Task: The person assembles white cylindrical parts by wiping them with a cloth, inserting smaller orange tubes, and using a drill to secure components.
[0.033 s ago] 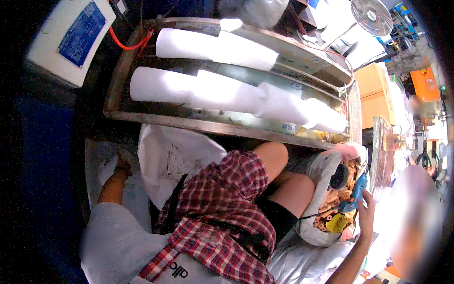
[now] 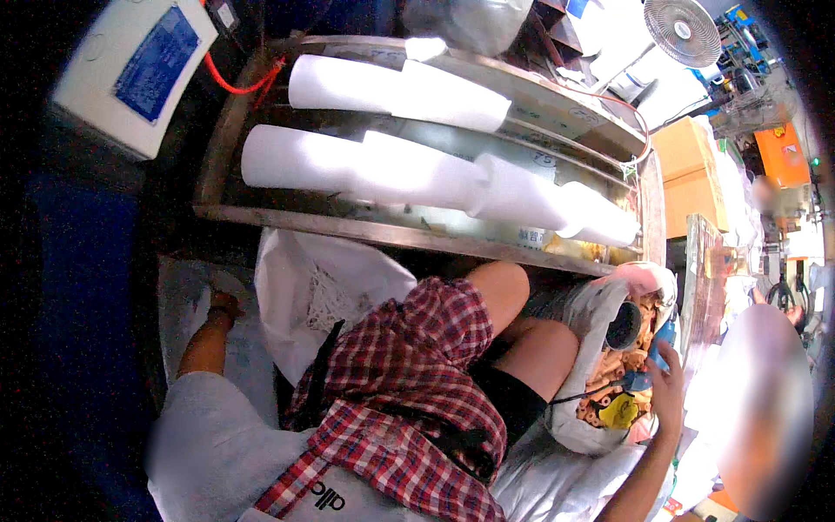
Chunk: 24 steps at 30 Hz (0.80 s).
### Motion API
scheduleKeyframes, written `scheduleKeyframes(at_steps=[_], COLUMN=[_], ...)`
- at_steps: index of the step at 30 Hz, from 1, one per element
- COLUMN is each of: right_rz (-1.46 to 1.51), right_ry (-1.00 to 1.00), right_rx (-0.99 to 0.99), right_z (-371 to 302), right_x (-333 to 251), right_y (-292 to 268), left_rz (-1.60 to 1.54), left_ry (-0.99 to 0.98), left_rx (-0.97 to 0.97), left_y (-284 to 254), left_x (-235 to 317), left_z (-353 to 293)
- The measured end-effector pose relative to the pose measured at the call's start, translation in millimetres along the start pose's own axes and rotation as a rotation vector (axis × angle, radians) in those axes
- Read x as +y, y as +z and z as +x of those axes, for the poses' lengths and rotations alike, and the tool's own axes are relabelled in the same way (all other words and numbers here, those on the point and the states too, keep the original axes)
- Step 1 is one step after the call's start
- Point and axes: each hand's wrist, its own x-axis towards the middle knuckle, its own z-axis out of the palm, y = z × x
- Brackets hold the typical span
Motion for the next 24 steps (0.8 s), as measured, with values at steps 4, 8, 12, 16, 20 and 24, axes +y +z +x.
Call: scheduleKeyframes(at_steps=[4,8,12,16,20,24], right_rz=[-0.040,-0.031,0.076,0.254,0.332,0.305], right_ry=[-0.267,-0.607,-0.801,-1.075,-1.240,-1.229], right_rx=[-0.175,-0.338,-0.462,-0.445,-0.272,-0.108], right_z=[2.4,14.6,10.9,-21.6,-58.8,-66.0], right_x=[-66.2,-103.9,-132.1,-179.7,-215.1,-227.9], right_y=[62.3,116.5,173.3,215.2,241.5,254.4], left_rz=[-0.269,-0.938,-1.648,-2.211,-2.070,-1.831], left_ry=[-0.087,-0.259,-0.377,0.054,0.385,0.541], left_rx=[0.012,0.035,0.357,0.116,-0.111,-0.472], left_y=[-31.0,-25.9,-11.1,-47.1,-87.2,-118.5], left_x=[-51.0,-133.4,-117.4,-94.7,-40.7,74.3], left_z=[0.9,-36.1,-110.2,-161.4,-185.8,-228.9])
